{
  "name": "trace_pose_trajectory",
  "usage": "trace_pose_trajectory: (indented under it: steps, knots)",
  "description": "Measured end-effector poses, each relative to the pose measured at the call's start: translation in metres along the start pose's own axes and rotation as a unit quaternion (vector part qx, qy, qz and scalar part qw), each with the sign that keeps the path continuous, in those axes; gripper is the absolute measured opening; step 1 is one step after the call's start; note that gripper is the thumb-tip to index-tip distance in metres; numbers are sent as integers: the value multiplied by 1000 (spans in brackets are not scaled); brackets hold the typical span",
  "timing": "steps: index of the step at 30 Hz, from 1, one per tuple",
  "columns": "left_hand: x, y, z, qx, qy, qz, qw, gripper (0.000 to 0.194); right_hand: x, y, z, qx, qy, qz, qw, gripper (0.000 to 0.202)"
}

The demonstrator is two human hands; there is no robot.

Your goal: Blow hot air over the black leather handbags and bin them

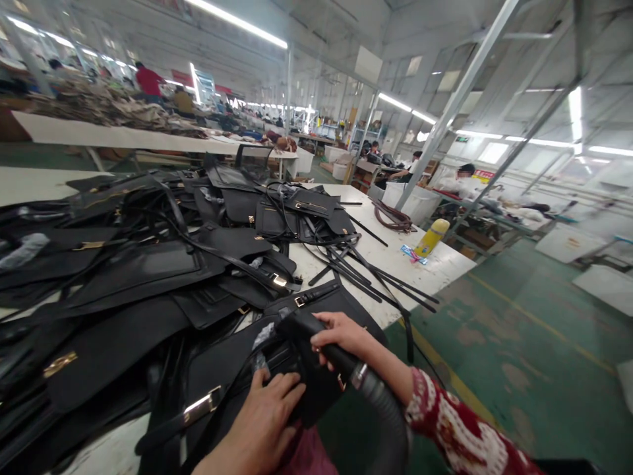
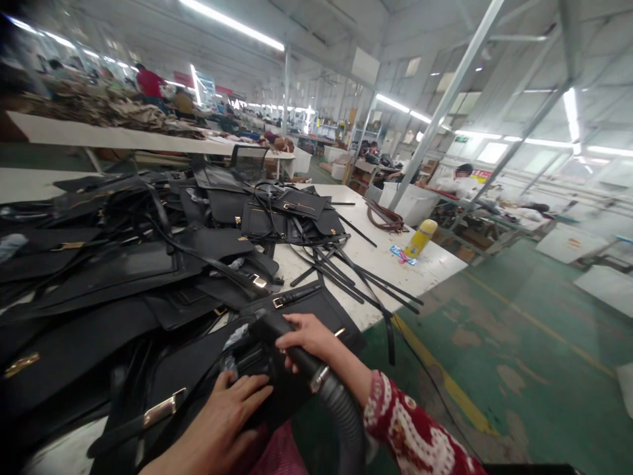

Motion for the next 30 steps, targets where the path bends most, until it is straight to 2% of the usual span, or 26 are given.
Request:
trace_pose_trajectory:
  steps: [3, 5, 8, 10, 13, 15, 17, 19, 22, 25, 27, 30]
  knots:
    - [-1, -1, 3, -13, 4, 30, 999, 56, 34, 4, 24, -13, 16, 11, 1000, 51]
    - [-2, -2, 5, -1, -13, 26, 1000, 57, 56, 13, 32, -19, 16, 4, 1000, 53]
    - [1, -6, 4, 28, -24, 10, 999, 58, 81, 31, 29, -17, -8, -29, 999, 72]
    - [7, -7, 0, 25, -7, 35, 999, 49, 82, 38, 24, -1, -62, -73, 995, 82]
    - [19, -11, 5, 14, -21, 73, 997, 26, 53, 38, 18, 37, -146, -109, 982, 82]
    - [31, -17, 15, 26, -24, 31, 999, 24, 20, 24, 15, 69, -172, -126, 974, 77]
    - [44, -23, 24, 62, 13, -46, 997, 31, -14, -4, 10, 89, -171, -167, 967, 72]
    - [56, -19, 35, 110, 49, -81, 989, 41, -44, -41, -1, 97, -147, -212, 961, 71]
    - [70, 1, 57, 163, 32, -62, 984, 51, -87, -100, -30, 135, -130, -299, 936, 65]
    - [77, 16, 68, 205, 9, -59, 977, 52, -125, -139, -65, 164, -122, -344, 917, 59]
    - [80, 20, 70, 225, 2, -57, 973, 51, -144, -147, -87, 180, -111, -352, 912, 56]
    - [82, 19, 69, 240, -9, -45, 970, 51, -155, -141, -114, 198, -93, -337, 916, 56]
Point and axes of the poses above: each hand's wrist, its own x-axis towards the middle knuckle, its own y-axis out of the palm, z = x × y, the point moved 6 cm from there along x, towards the middle knuckle, and after that the axes turned 13 degrees about y, right-handed, at the moved point
